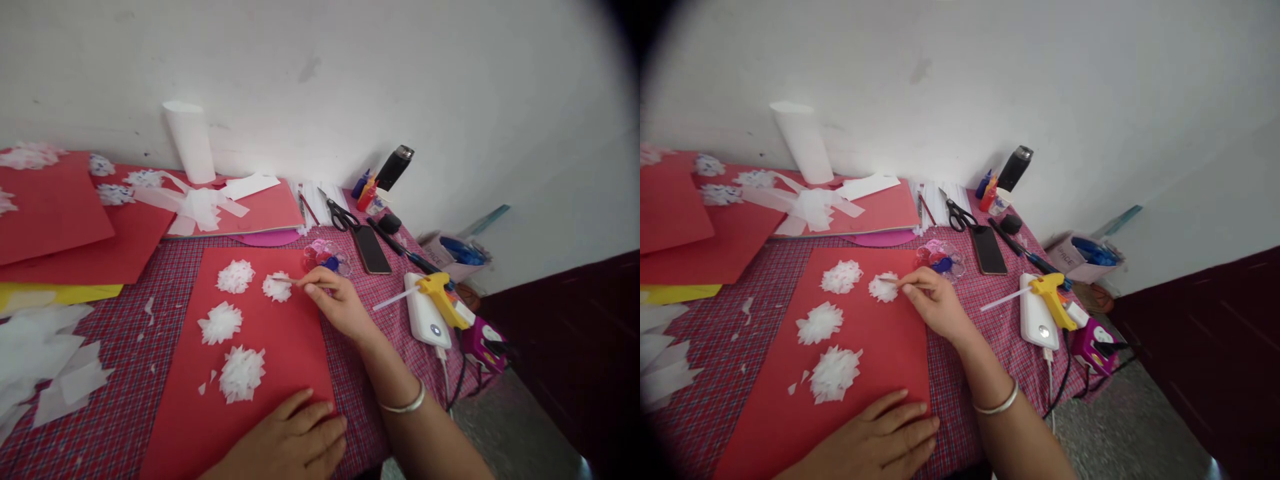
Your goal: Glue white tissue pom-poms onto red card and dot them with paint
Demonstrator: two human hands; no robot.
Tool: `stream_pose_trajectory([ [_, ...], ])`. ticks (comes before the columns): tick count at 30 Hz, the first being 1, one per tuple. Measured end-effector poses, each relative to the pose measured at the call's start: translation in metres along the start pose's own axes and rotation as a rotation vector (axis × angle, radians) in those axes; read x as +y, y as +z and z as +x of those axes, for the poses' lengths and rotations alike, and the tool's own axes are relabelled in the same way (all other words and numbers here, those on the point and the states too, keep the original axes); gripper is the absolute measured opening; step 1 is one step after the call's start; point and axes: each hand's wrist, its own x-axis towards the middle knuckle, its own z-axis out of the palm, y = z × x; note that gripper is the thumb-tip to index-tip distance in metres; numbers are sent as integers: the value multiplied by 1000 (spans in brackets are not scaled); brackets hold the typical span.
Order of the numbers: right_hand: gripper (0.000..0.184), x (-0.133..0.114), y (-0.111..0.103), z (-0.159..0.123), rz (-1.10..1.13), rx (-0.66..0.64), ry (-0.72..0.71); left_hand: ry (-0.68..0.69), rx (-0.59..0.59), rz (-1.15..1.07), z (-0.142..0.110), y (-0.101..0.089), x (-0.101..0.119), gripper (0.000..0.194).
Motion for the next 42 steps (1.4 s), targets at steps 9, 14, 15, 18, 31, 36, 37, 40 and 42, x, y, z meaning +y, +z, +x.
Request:
stream_pose_trajectory([
  [9,22,14,-27,6,-149,463,160,11,1,-1,-4,2,-1,24],
  [14,23,21,-26,7,-145,418,180,8,-38,2,-1,-1,-1,24],
  [15,23,22,-26,8,-137,410,181,4,-33,0,-1,-1,-1,24],
  [18,25,23,-26,8,-128,390,175,1,-15,-6,-1,0,-1,23],
  [31,23,16,-22,6,0,408,137,5,-58,4,-2,-2,0,26],
  [36,21,0,-8,-1,49,320,83,-24,-22,-5,2,-5,0,24],
  [37,20,-2,-4,-2,28,282,69,-26,-9,-3,2,-5,0,24],
  [40,19,-3,3,-5,-54,150,2,-9,22,6,3,-3,-1,22],
  [42,19,-2,5,-5,-93,88,-37,0,2,12,2,-1,-1,21],
])
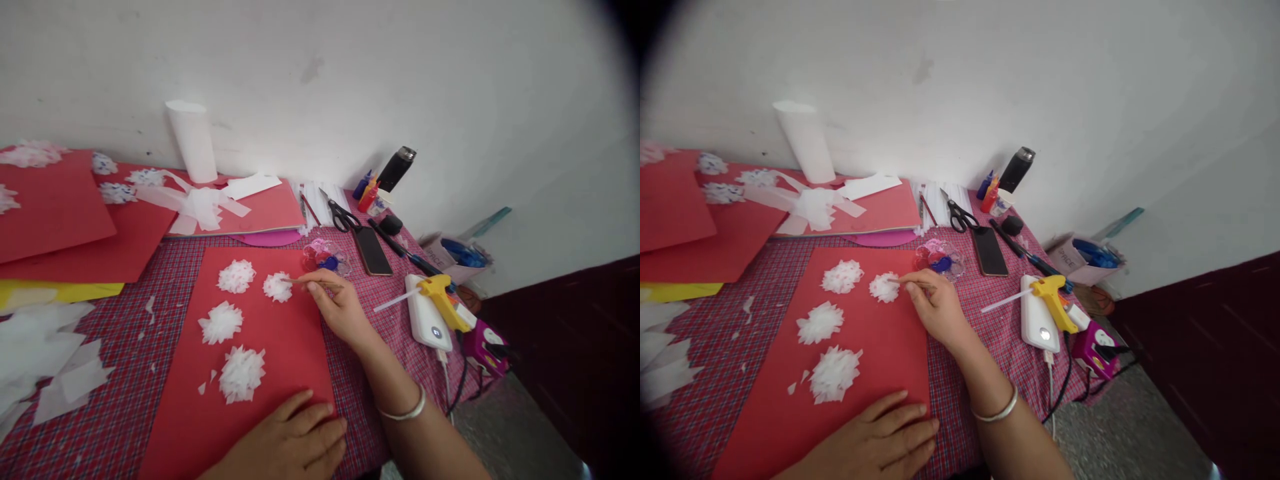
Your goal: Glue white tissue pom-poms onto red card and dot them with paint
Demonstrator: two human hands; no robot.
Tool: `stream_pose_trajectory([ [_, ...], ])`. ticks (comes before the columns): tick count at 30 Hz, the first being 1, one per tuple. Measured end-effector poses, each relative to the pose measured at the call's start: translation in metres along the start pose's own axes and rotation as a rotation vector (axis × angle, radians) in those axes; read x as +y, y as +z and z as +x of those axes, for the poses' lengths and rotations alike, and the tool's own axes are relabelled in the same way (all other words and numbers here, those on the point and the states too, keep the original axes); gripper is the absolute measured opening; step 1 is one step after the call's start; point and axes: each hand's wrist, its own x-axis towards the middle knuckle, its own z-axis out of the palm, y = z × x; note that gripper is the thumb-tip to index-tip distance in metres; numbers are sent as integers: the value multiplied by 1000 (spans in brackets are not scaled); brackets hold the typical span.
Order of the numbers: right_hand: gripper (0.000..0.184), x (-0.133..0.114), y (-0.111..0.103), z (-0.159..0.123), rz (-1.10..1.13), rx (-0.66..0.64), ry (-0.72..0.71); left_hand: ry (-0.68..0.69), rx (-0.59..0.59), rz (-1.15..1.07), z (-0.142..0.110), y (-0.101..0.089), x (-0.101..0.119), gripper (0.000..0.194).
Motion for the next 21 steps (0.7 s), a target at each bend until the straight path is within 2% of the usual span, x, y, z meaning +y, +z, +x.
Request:
stream_pose_trajectory([
  [5,22,1,-1,0,-55,24,-36,2,-43,-8,-4,3,1,24],
  [9,20,-1,0,1,-106,-95,-47,-8,-34,-26,-2,2,2,24],
  [13,20,-3,0,0,-123,-117,-73,-22,3,-32,2,-2,1,23],
  [17,20,-3,-5,1,-97,-225,-104,-28,22,-29,4,-6,0,24],
  [19,20,0,-10,2,-65,-113,-60,-25,-7,-32,4,-8,0,24],
  [21,20,4,-15,5,-39,80,24,-24,-40,-37,3,-7,0,24],
])
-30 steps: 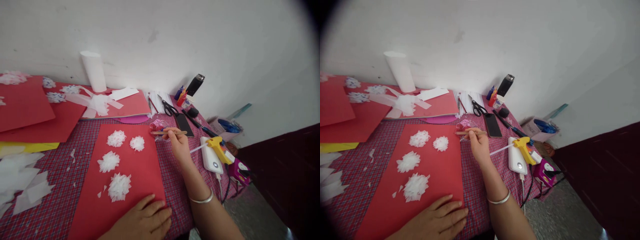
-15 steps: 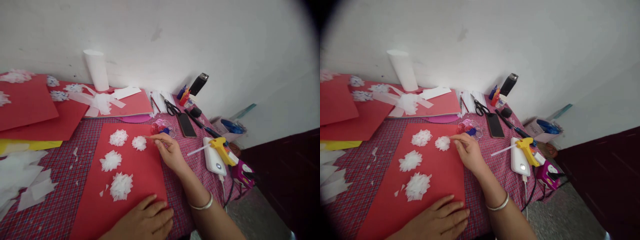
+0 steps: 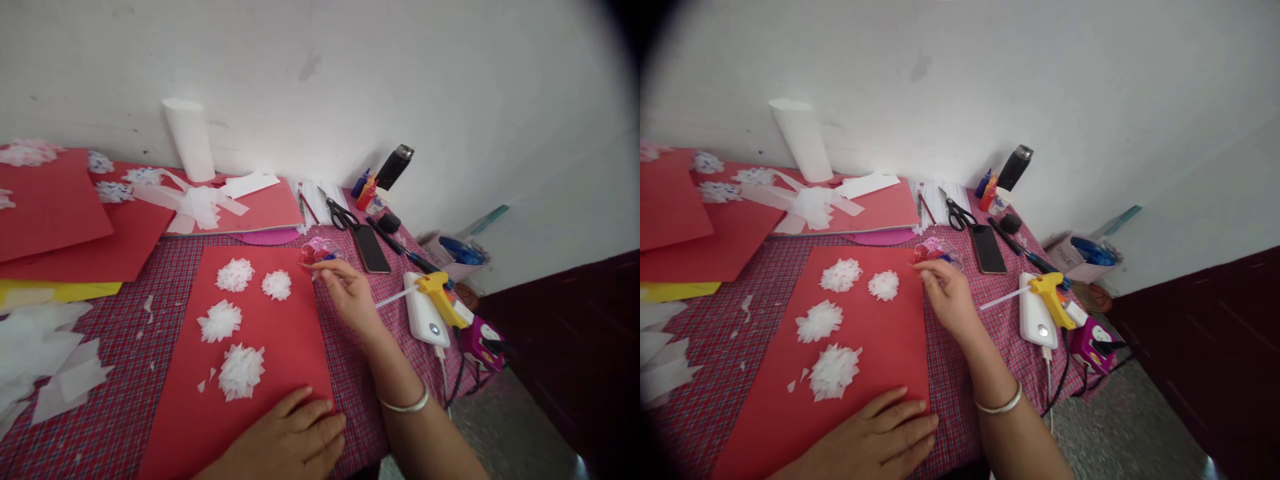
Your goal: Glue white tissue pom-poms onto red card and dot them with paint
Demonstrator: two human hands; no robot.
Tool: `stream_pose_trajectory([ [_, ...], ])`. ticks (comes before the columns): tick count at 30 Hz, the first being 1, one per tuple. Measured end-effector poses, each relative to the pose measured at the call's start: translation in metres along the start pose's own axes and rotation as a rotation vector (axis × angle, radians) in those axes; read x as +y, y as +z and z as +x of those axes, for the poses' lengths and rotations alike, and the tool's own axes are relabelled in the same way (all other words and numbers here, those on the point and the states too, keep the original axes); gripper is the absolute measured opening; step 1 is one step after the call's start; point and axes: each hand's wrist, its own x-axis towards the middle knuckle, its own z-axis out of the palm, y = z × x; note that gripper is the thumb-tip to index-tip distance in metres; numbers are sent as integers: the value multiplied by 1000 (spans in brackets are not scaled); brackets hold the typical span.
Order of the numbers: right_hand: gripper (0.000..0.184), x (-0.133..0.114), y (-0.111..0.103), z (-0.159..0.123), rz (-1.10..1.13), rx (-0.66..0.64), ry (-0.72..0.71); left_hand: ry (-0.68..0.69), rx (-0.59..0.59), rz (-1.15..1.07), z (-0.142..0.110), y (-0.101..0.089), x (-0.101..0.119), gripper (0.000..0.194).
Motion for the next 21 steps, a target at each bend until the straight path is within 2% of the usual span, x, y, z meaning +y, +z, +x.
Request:
stream_pose_trajectory([
  [2,20,6,-5,3,7,147,85,13,3,-3,-2,3,0,25],
  [4,21,13,-8,6,-10,206,132,23,38,0,-4,8,0,24],
  [8,24,22,-11,8,-78,194,153,11,49,-4,-4,8,0,25],
  [14,27,21,-12,8,-133,192,180,38,-90,-22,-1,-4,-2,32],
  [18,26,24,-12,9,-122,215,201,11,1,-15,-2,2,0,27],
  [21,26,25,-10,10,-67,216,217,13,-13,-18,-3,6,1,27],
])
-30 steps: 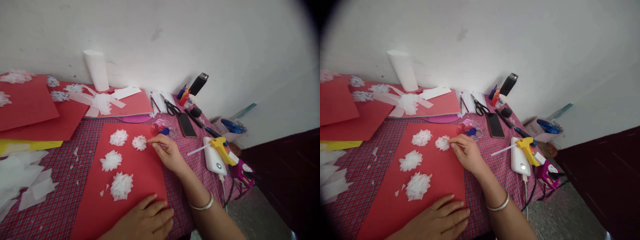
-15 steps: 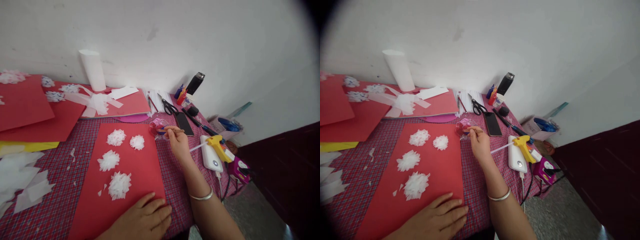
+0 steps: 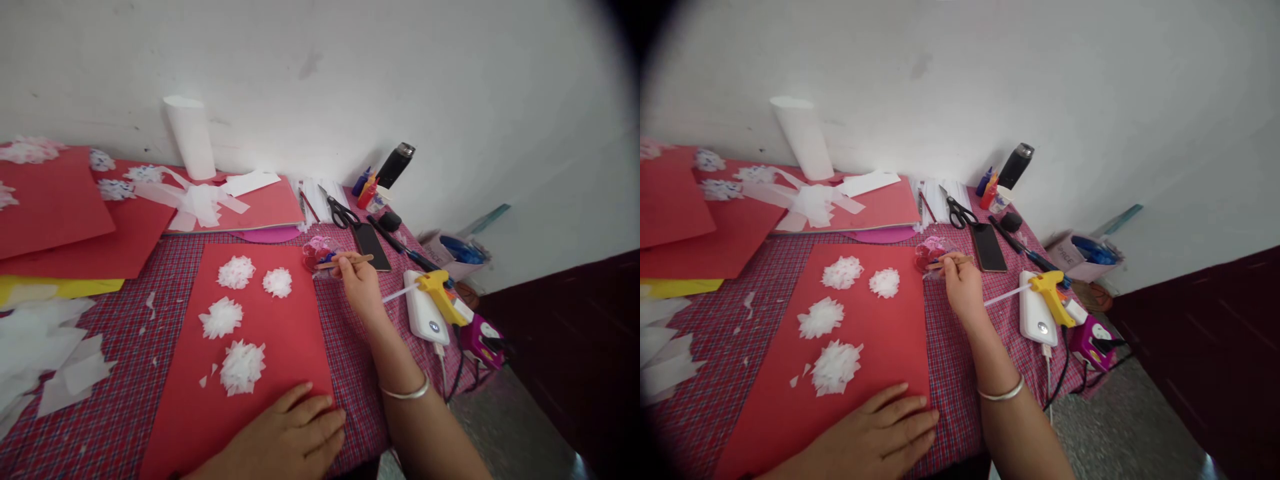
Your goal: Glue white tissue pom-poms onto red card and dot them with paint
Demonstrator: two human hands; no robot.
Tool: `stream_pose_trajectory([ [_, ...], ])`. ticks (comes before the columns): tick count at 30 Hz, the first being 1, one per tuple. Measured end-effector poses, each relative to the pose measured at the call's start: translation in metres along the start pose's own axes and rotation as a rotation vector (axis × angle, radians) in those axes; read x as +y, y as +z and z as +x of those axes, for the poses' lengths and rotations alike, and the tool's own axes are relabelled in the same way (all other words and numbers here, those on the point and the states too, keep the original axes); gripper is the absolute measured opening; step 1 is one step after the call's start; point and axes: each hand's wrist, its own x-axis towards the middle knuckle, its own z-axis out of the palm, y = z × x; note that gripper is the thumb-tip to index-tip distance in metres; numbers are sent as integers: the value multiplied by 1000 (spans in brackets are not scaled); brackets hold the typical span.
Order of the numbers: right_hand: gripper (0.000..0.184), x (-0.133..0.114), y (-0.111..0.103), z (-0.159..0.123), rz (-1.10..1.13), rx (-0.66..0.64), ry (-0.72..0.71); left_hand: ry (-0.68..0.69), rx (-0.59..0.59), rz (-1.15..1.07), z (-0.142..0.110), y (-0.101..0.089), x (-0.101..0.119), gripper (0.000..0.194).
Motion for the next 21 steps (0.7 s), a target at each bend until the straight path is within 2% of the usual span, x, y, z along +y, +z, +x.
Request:
stream_pose_trajectory([
  [4,25,-6,3,-4,142,36,45,-10,5,-6,0,-1,1,27],
  [7,24,-16,6,-11,193,45,2,-13,-5,-12,0,-4,1,28],
  [14,27,-25,16,-25,62,-186,-138,3,10,3,-1,0,0,26],
  [19,25,-23,16,-25,56,-123,-147,0,49,15,0,0,0,24],
  [21,24,-23,16,-25,62,-163,-140,-5,42,14,1,-2,0,24],
])
